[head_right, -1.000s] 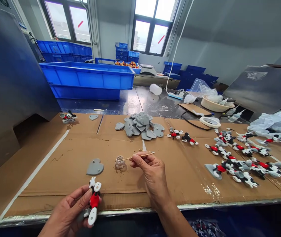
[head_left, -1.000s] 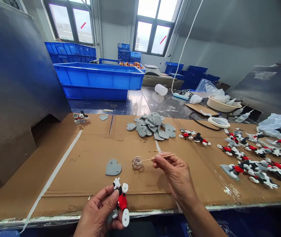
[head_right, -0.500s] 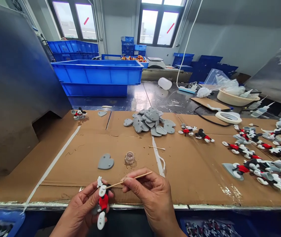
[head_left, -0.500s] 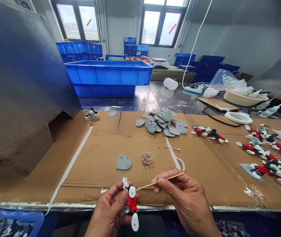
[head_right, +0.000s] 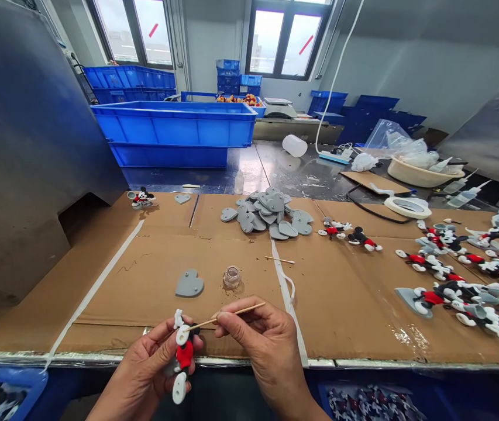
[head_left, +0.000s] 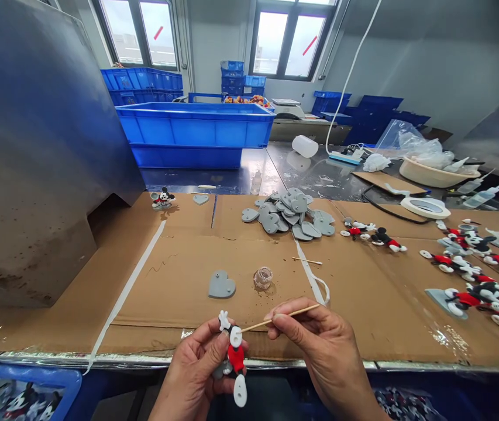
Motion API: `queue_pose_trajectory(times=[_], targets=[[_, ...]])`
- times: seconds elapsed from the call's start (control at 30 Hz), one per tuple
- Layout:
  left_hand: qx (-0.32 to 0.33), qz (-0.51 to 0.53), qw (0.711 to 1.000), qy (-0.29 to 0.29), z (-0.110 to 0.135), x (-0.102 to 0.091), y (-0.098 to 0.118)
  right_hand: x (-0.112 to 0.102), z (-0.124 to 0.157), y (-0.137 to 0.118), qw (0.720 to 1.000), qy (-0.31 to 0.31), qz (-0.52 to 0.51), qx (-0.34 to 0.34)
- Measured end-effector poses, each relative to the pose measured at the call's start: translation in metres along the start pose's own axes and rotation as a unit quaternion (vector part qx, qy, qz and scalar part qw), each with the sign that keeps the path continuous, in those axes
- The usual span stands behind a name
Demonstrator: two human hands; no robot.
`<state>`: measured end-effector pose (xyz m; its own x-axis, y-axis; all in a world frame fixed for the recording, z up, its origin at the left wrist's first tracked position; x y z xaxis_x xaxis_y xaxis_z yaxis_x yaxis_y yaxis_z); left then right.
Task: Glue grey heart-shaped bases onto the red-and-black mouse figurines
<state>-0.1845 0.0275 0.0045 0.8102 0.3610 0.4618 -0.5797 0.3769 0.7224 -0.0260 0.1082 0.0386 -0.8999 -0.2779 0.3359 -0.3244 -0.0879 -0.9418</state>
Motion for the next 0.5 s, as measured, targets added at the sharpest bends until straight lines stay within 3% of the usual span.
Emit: queue_pose_trajectory(times=[0.5], targets=[[-0.007,-0.01,1.0,-0.019,-0.0012,-0.0017,-0.0006,0.0058,0.0025,-0.0053,0.999,-0.03,-0.023,-0.017]])
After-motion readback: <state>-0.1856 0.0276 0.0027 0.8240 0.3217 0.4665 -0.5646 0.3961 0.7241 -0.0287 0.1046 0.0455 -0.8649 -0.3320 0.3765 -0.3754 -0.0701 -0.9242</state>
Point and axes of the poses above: each hand's wrist, its own z-axis away from the middle knuckle, its own x-axis out of the palm, y = z × x, the point moved 2 cm from there along -z, towards the middle knuckle, and after that the axes turned 6 degrees about -z, right-handed, at the moved point
